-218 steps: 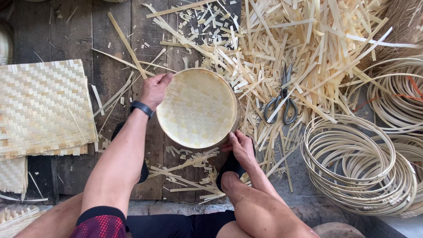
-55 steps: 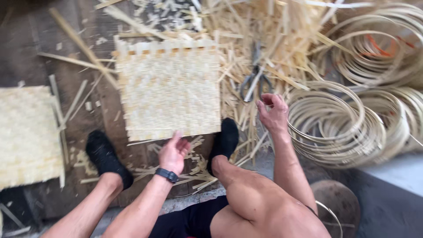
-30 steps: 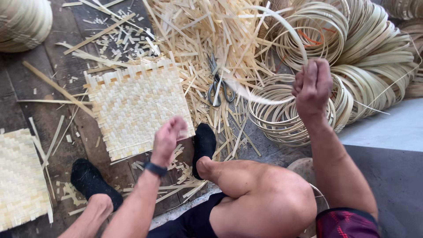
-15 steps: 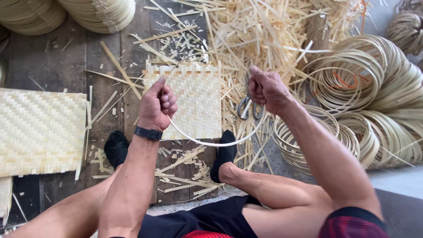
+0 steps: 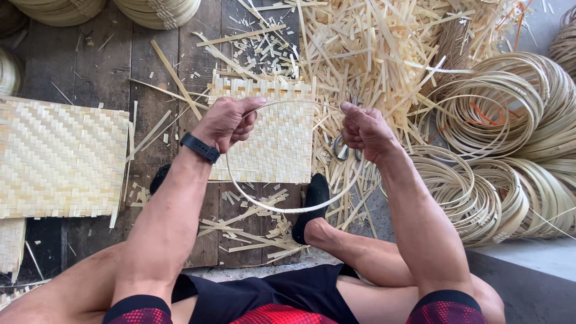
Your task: The person constructs the bottom of a bamboo basket by placing a woven mat over a wooden mold, securing a circular bamboo rim on top, and trimming the excess woven material with shears.
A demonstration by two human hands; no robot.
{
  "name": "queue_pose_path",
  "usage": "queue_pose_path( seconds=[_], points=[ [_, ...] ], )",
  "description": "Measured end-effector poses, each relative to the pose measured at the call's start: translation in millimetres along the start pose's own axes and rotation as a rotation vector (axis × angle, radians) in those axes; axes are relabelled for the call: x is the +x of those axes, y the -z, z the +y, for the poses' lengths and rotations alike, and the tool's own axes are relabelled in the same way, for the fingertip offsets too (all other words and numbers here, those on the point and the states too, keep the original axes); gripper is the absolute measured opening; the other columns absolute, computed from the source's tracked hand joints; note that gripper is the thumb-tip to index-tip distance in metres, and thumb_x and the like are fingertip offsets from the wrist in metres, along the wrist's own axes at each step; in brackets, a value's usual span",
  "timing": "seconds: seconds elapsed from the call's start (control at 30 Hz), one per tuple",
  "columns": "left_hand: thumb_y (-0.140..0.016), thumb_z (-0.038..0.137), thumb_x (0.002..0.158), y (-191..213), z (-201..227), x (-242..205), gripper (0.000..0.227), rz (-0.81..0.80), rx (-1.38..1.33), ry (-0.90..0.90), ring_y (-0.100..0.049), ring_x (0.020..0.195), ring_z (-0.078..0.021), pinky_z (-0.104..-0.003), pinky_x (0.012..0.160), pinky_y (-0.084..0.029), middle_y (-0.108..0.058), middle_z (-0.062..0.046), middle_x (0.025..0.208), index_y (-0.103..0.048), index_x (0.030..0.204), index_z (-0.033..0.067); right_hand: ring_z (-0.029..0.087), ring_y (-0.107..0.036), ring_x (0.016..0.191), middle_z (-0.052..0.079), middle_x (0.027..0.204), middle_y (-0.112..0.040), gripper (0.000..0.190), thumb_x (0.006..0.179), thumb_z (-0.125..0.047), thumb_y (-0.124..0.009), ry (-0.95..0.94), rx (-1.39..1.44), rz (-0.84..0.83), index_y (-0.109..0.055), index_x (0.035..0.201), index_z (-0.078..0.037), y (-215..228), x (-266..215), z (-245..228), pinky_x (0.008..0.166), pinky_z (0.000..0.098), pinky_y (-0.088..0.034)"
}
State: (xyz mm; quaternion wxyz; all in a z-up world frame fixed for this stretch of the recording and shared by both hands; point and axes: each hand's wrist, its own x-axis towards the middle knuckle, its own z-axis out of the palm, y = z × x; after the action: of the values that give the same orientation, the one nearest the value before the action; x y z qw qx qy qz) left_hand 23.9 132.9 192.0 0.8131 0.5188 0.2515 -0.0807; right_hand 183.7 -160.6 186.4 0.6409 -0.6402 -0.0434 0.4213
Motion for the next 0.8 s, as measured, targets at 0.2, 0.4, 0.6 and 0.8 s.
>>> queue_pose_path(
  seconds=[0.2, 0.4, 0.6, 0.8],
  points=[
    [-0.073, 0.030, 0.093, 9.6, 6.3, 5.2, 0.033, 0.031, -0.073, -0.001, -0.038, 0.041, -0.0071, -0.022, 0.038, -0.029, -0.054, 0.004, 0.055, -0.061, 0.070, 0.0106, 0.009, -0.038, 0.052, -0.002, 0.059, -0.044, 0.042, 0.098, -0.041, -0.065, 0.022, 0.024, -0.103, -0.067, 0.079, -0.003, 4.1, 3.5, -5.0, 0.046, 0.0249, -0.032],
    [-0.060, 0.049, 0.089, 26.9, -17.8, -6.4, 0.047, 0.092, -0.355, -0.041, -0.050, 0.049, -0.0105, -0.023, 0.045, -0.042, -0.054, 0.001, 0.056, -0.068, 0.080, 0.0031, 0.008, -0.039, 0.053, -0.004, 0.060, -0.042, 0.038, 0.103, -0.037, -0.066, 0.138, 0.496, -0.026, -0.063, 0.083, -0.005, -7.1, 16.0, 29.1, 0.044, 0.0233, -0.030],
    [-0.066, 0.037, 0.101, 46.8, -86.8, 18.2, 0.042, 0.144, -0.718, -0.136, -0.033, 0.044, -0.0071, -0.022, 0.040, -0.028, -0.039, 0.004, 0.053, -0.058, 0.071, 0.0080, 0.008, -0.032, 0.042, -0.007, 0.051, -0.034, 0.047, 0.101, -0.040, -0.066, 0.112, 0.449, 0.136, -0.051, 0.066, -0.012, -14.6, 32.5, 51.8, 0.035, 0.0233, -0.025],
    [-0.067, 0.035, 0.101, 55.4, -84.6, 14.0, 0.041, 0.060, -0.680, -0.116, -0.034, 0.045, -0.0079, -0.023, 0.041, -0.028, -0.040, 0.004, 0.054, -0.057, 0.072, 0.0084, 0.008, -0.033, 0.040, -0.006, 0.050, -0.036, 0.053, 0.105, -0.040, -0.063, 0.124, 0.304, 0.103, -0.042, 0.062, -0.017, -1.2, 24.1, 38.9, 0.034, 0.0244, -0.027]
  ],
)
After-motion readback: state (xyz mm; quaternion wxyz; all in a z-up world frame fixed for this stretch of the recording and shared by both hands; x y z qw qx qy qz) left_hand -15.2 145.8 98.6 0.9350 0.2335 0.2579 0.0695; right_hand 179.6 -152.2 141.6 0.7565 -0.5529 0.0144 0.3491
